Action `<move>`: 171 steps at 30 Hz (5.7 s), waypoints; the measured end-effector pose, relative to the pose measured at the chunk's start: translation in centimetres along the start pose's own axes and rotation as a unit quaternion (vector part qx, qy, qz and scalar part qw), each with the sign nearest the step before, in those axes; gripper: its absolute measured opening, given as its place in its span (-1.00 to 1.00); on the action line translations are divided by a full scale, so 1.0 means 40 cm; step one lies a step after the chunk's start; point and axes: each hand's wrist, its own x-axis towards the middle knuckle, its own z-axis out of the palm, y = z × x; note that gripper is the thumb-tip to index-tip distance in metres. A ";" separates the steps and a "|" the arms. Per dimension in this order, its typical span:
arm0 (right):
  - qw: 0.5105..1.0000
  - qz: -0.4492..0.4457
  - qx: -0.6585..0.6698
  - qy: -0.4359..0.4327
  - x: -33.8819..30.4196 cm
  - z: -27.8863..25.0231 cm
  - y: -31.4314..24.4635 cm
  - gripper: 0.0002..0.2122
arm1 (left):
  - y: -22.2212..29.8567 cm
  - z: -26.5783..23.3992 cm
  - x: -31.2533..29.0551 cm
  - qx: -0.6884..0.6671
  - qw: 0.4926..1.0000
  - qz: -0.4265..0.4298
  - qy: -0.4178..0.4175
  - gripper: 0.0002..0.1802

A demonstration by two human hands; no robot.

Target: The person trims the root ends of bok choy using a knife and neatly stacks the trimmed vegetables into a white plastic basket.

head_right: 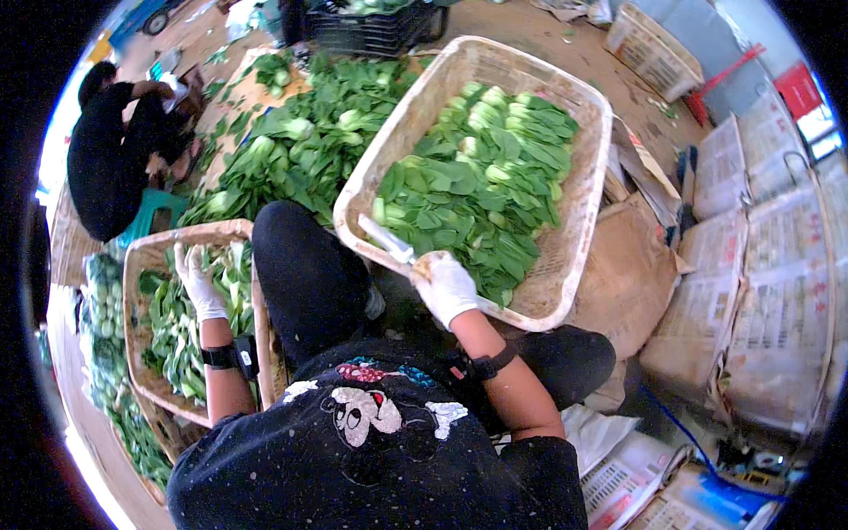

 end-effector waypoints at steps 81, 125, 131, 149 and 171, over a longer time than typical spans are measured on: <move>0.962 0.035 -0.268 0.044 0.541 -0.030 0.528 -0.42 | -0.319 0.880 -0.346 0.085 0.817 -0.102 -0.561 -0.74; 0.964 -0.087 -0.028 0.250 0.334 -0.150 0.346 -0.20 | -0.254 0.893 -0.348 0.019 0.785 0.106 -0.610 -0.15; 0.952 -0.097 0.099 0.273 0.350 -0.095 0.287 -0.20 | -0.232 0.895 -0.339 -0.040 0.761 0.028 -0.647 -0.05; 0.984 -0.130 0.121 -0.010 0.722 -0.254 -0.080 -0.55 | -0.261 0.925 -0.286 -0.225 0.861 -0.257 -0.378 -0.14; 0.938 0.035 0.281 0.200 0.524 -0.172 0.469 -0.35 | -0.289 0.910 -0.348 -0.077 0.835 -0.277 -0.469 -0.29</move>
